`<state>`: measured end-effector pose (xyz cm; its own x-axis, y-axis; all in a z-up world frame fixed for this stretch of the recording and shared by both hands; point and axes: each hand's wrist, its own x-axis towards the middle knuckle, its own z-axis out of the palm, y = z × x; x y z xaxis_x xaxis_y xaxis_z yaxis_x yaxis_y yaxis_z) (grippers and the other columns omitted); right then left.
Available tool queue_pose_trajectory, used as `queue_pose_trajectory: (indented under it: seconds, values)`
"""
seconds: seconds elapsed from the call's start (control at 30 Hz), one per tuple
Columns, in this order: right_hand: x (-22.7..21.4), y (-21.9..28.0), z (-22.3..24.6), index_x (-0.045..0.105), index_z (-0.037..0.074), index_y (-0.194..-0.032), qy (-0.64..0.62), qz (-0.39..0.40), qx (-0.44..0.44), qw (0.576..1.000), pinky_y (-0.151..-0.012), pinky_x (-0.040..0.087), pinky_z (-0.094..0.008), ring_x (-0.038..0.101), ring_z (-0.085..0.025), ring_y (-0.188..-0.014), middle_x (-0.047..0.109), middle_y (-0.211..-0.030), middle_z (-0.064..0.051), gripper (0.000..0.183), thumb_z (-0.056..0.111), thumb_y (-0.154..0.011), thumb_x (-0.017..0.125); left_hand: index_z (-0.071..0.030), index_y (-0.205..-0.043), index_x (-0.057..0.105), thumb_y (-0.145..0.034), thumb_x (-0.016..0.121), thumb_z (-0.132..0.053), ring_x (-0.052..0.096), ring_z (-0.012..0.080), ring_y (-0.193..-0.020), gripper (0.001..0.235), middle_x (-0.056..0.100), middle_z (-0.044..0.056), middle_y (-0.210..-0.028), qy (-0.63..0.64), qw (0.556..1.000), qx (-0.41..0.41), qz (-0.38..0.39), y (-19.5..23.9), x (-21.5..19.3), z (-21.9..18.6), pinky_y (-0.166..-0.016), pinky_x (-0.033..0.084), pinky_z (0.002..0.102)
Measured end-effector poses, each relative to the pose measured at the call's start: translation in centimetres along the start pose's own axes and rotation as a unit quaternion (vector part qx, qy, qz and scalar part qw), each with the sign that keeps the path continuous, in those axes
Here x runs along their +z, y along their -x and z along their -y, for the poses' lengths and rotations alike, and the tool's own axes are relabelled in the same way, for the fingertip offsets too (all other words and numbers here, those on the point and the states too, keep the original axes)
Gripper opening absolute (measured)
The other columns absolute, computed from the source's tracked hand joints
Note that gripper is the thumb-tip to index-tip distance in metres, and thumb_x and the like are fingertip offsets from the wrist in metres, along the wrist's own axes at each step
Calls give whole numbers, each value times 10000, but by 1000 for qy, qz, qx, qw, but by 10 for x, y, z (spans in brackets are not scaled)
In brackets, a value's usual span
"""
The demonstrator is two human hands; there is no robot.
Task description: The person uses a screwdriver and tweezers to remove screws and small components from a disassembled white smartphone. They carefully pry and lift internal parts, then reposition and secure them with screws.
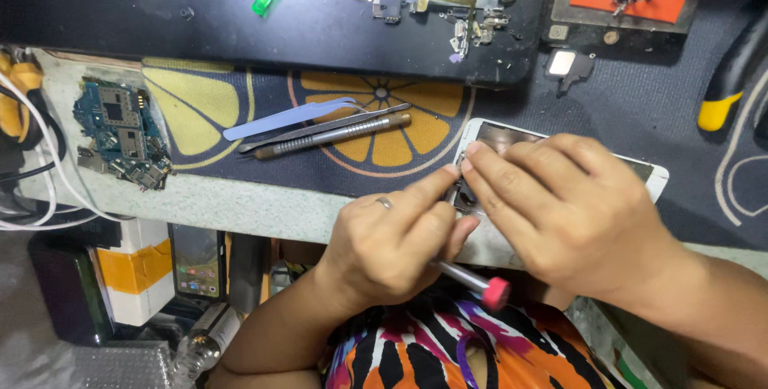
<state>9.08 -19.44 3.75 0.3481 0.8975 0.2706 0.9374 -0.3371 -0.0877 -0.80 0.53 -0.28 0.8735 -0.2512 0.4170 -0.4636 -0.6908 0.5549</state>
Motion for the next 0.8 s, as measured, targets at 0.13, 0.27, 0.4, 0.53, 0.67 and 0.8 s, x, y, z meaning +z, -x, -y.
queue_pose_trajectory:
  seconds: [0.13,0.27,0.4,0.53,0.67,0.8]
  values:
    - [2,4,7,762,-8,-1056,61,13,-21,998,-910,499,-399,648,-245,-1037,703,-1190,-117,370,196,-781,621,-1,-953,647,-924,741,-421,719,289,-848,431,668,195,-1122,140,989,-24,-39,11,-9,7,-692,592,340]
    - [5,7,16,765,-44,-1077,86,24,-24,996,-928,499,-422,649,-251,-1055,706,-1169,-128,347,173,-834,646,-29,-985,626,-1019,635,-504,652,200,-889,477,634,126,-1066,251,952,-121,-122,13,-8,7,-694,544,281]
    - [2,7,19,750,-74,-1119,84,27,-15,996,-943,500,-405,651,-259,-1044,711,-1156,-156,392,161,-828,632,-62,-940,642,-1050,548,-488,617,170,-813,451,545,90,-977,293,915,-185,-206,-1,-10,-4,-736,562,308]
    - [0,8,21,737,-81,-1127,80,29,-2,996,-948,501,-396,655,-260,-1030,714,-1153,-168,422,173,-812,615,-66,-1066,668,-1106,583,-451,571,179,-869,397,547,52,-989,211,955,-105,-179,-21,-27,-8,-821,521,289]
    - [1,8,21,733,-85,-1118,72,25,-2,997,-940,504,-402,661,-278,-1032,711,-1142,-189,436,184,-803,597,-38,-1117,624,-1121,595,-405,637,150,-866,368,618,49,-1062,245,953,-63,-168,-46,-35,-2,-805,540,232]
    - [3,9,21,728,-83,-1080,68,16,10,998,-965,505,-409,657,-296,-1049,702,-1157,-201,360,175,-868,593,-45,-1201,625,-1165,629,-284,634,160,-927,242,627,49,-1159,206,966,-41,-153,-73,-31,6,-812,551,219]
